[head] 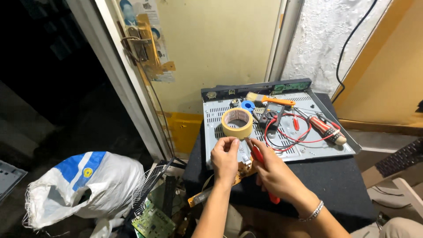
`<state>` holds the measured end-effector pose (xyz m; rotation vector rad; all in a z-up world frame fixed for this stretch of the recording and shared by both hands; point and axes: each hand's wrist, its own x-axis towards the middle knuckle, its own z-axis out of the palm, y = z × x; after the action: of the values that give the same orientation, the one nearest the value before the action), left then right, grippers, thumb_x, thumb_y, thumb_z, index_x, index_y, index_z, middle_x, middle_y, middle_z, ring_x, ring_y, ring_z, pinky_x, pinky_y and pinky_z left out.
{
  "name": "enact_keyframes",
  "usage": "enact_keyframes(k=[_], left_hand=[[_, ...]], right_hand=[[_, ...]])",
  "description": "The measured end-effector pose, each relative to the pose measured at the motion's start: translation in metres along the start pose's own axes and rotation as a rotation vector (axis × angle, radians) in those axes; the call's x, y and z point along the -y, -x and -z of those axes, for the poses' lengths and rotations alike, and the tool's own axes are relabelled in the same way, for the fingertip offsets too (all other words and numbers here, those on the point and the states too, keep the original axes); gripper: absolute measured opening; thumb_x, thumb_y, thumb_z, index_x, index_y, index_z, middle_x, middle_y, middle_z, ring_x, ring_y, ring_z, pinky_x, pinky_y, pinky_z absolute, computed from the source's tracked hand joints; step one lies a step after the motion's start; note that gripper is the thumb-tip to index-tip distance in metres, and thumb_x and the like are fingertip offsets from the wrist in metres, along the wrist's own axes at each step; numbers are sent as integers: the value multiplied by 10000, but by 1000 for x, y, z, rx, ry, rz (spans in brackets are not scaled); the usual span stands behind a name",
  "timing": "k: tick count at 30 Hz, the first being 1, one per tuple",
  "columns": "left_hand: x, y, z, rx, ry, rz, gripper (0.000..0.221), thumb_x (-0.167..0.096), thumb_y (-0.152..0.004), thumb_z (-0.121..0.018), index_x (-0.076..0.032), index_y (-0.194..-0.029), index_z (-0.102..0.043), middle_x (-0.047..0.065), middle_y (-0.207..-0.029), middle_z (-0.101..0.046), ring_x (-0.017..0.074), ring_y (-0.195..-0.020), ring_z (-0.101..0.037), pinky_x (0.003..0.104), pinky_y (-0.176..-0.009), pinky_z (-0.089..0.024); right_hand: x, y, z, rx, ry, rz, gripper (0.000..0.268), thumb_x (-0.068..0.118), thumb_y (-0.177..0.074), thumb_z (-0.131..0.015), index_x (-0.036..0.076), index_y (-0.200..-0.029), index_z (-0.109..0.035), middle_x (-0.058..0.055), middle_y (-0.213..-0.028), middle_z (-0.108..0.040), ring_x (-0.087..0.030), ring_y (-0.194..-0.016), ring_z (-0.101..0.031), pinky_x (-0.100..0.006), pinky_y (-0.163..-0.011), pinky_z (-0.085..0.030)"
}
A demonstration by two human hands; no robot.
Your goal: Repairing an electronic device by testing components with a multimeter and manipulating wires with pliers
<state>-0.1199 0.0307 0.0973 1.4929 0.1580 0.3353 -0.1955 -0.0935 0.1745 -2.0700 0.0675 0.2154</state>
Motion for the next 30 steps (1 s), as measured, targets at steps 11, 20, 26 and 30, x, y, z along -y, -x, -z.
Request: enact_keyframes(k=[11, 20, 26, 30], left_hand=[[-3, 1, 4, 39, -24, -73, 85, -189, -907, -720, -111, -898, -752, -8, -819, -755, 118, -768, -686, 287, -750, -576], [14, -6, -1, 22, 16, -96, 84, -176, -895, -730, -96, -897, -755, -5, -811, -744, 108, -746, -659, 276, -749, -562], [21, -11, 1, 12, -65, -78, 67, -190, -875, -755, -164, -915, -802, -12, -750, -738, 107, -728, -640, 267, -673, -538], [28, -15, -1, 16, -60, -90, 73, -192, -870, -763, -165, -922, -807, 3, -750, -736, 117, -731, -644, 275, -667, -541]], right_hand=[[15, -1, -6, 37, 128, 146, 667, 34, -925, -434, 222, -1560, -352, -116, -665, -575, -208, -384, -611, -326, -305, -532], [22, 3, -5, 40, 209, 156, 707, 39, -887, -379, 255, -1560, -347, -102, -641, -590, -215, -392, -643, -341, -332, -557], [-28, -46, -2, 14, 360, 249, 621, 98, -940, -490, 194, -1547, -410, -202, -707, -718, -306, -505, -728, -436, -545, -592], [-12, -29, -1, 15, 414, 275, 623, 100, -932, -502, 159, -1541, -387, -243, -822, -720, -333, -601, -760, -493, -674, -599]])
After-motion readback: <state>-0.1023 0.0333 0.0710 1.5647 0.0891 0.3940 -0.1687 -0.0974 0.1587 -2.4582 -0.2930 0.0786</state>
